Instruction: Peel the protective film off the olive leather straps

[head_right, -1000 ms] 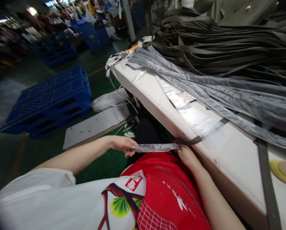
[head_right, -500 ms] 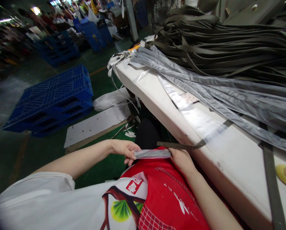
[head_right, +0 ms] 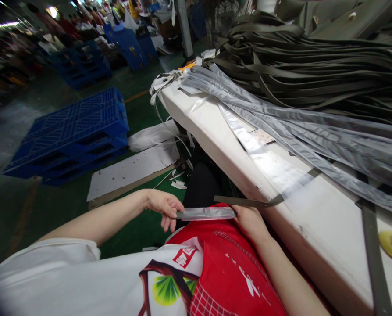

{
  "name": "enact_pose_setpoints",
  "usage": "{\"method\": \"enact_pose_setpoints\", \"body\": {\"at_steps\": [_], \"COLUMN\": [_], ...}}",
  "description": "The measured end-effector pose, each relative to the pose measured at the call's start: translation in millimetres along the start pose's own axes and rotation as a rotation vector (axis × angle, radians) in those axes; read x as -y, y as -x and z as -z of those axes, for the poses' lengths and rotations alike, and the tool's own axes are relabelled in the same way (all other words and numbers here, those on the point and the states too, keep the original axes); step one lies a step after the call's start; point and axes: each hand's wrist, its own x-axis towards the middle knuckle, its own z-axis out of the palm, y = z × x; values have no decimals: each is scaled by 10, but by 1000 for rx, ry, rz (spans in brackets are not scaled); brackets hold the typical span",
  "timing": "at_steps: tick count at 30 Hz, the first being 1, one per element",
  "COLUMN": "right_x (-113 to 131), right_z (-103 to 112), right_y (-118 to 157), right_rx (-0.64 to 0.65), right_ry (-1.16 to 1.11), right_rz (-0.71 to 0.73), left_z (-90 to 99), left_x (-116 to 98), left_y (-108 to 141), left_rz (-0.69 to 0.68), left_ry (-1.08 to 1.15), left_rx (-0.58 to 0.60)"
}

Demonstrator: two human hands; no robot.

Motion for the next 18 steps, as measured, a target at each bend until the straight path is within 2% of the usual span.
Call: {"method": "enact_pose_setpoints", "body": {"at_steps": [4, 7, 10, 12, 15, 17, 18], "right_x": [25, 37, 2, -69, -181, -182, -150], "right_z": [32, 77, 114, 111, 55, -5, -36], "right_y": [5, 2, -11, -12, 23, 48, 47], "right_rx": [-6, -17, -23, -11, 5, -7, -14], "right_ry": [-12, -13, -46, -139, -384, -473, -479], "right_rz": [10, 2, -20, -89, -236, -284, -295], "left_z": [-38, -96, -160, -225, -407, -579, -667], "left_x": [-24, -60, -91, -147, -398, -699, -880], "left_y": [70, -24, -243, -392, -500, -471, -432], "left_rz": [58, 42, -11, -24, -74, -247, -398], "left_ry": [-46, -39, 61, 98, 51, 54, 79], "left_rx": [91, 148, 85, 39, 41, 40, 17]}}
